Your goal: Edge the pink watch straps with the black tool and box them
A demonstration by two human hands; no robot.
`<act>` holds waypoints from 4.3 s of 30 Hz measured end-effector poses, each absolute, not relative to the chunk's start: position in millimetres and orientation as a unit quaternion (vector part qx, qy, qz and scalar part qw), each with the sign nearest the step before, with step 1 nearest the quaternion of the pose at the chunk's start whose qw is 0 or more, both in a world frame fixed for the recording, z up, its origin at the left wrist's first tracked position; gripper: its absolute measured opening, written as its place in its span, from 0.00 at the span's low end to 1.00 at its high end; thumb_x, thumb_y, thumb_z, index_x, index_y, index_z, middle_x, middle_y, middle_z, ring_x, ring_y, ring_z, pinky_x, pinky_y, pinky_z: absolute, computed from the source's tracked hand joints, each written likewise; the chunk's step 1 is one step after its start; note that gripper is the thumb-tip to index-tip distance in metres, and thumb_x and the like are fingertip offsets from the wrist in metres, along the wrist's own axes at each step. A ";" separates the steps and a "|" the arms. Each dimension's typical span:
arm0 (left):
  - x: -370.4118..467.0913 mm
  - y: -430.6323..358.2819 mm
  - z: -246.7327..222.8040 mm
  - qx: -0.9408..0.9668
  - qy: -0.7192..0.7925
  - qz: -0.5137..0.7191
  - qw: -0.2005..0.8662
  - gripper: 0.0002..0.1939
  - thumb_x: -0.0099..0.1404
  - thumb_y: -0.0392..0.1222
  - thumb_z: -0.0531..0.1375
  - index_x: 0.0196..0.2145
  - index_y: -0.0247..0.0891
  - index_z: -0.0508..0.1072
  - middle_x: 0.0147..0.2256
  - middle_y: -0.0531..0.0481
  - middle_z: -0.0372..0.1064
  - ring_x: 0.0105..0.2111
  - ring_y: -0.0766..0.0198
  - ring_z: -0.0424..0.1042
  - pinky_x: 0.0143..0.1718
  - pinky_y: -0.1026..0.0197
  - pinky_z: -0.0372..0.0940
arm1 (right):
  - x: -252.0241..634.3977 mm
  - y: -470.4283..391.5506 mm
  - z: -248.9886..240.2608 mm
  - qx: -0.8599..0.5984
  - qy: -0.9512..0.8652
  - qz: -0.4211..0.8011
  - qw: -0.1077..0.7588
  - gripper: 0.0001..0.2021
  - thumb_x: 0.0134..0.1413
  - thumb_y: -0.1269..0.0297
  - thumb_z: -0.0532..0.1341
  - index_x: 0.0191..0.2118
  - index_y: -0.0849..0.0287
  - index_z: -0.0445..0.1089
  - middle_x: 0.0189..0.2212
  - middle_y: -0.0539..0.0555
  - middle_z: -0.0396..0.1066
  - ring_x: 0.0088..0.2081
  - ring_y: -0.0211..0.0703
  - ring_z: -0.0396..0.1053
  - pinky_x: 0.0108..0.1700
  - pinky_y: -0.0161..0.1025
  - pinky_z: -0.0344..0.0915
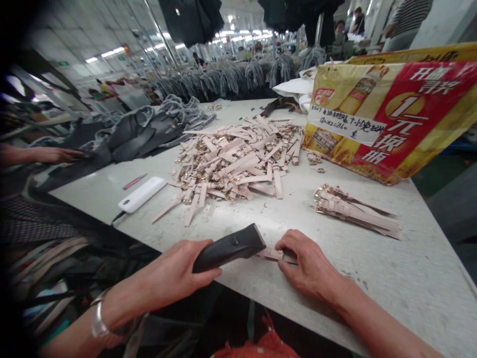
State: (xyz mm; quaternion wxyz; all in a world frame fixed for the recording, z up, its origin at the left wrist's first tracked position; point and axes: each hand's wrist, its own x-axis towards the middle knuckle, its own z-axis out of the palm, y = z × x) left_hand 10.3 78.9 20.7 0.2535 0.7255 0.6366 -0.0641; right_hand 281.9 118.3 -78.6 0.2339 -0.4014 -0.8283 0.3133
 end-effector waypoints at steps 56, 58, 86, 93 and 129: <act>14.0 71.2 30.8 0.769 0.585 -0.115 0.233 0.11 0.60 0.50 0.54 0.32 0.41 0.70 0.29 0.49 0.72 0.32 0.56 0.73 0.30 0.61 0.62 | 258.3 108.6 -75.0 -0.352 -0.872 0.283 0.189 0.05 0.56 0.72 0.55 0.30 0.58 0.64 0.30 0.52 0.66 0.35 0.43 0.62 0.37 0.41 0.59; 11.1 72.0 27.3 0.761 0.592 -0.097 0.249 0.11 0.59 0.50 0.55 0.32 0.42 0.71 0.29 0.50 0.72 0.32 0.58 0.72 0.30 0.62 0.61 | 258.7 108.5 -77.1 -0.366 -0.871 0.273 0.180 0.05 0.58 0.71 0.54 0.31 0.58 0.62 0.31 0.52 0.65 0.34 0.42 0.62 0.37 0.40 0.58; -5.8 72.5 22.8 0.731 0.630 -0.097 0.244 0.12 0.59 0.52 0.54 0.32 0.42 0.71 0.28 0.52 0.71 0.29 0.62 0.71 0.30 0.64 0.58 | 253.0 114.9 -79.7 -0.496 -0.719 0.408 0.267 0.09 0.60 0.60 0.50 0.30 0.55 0.61 0.22 0.46 0.68 0.22 0.35 0.61 0.28 0.33 0.56; 19.9 72.2 33.5 0.780 0.584 -0.133 0.181 0.13 0.60 0.52 0.54 0.36 0.43 0.71 0.30 0.48 0.72 0.33 0.55 0.72 0.32 0.59 0.61 | 253.1 114.5 -78.7 -0.498 -0.701 0.400 0.317 0.14 0.61 0.58 0.49 0.29 0.56 0.65 0.24 0.49 0.66 0.28 0.39 0.65 0.32 0.35 0.60; -4.5 78.5 -0.8 0.717 0.657 0.015 0.232 0.14 0.59 0.50 0.54 0.35 0.39 0.71 0.33 0.49 0.73 0.34 0.58 0.72 0.31 0.63 0.61 | 277.8 126.0 -77.7 -0.472 -0.805 0.209 0.295 0.13 0.53 0.70 0.55 0.45 0.56 0.66 0.41 0.57 0.71 0.41 0.49 0.69 0.43 0.47 0.66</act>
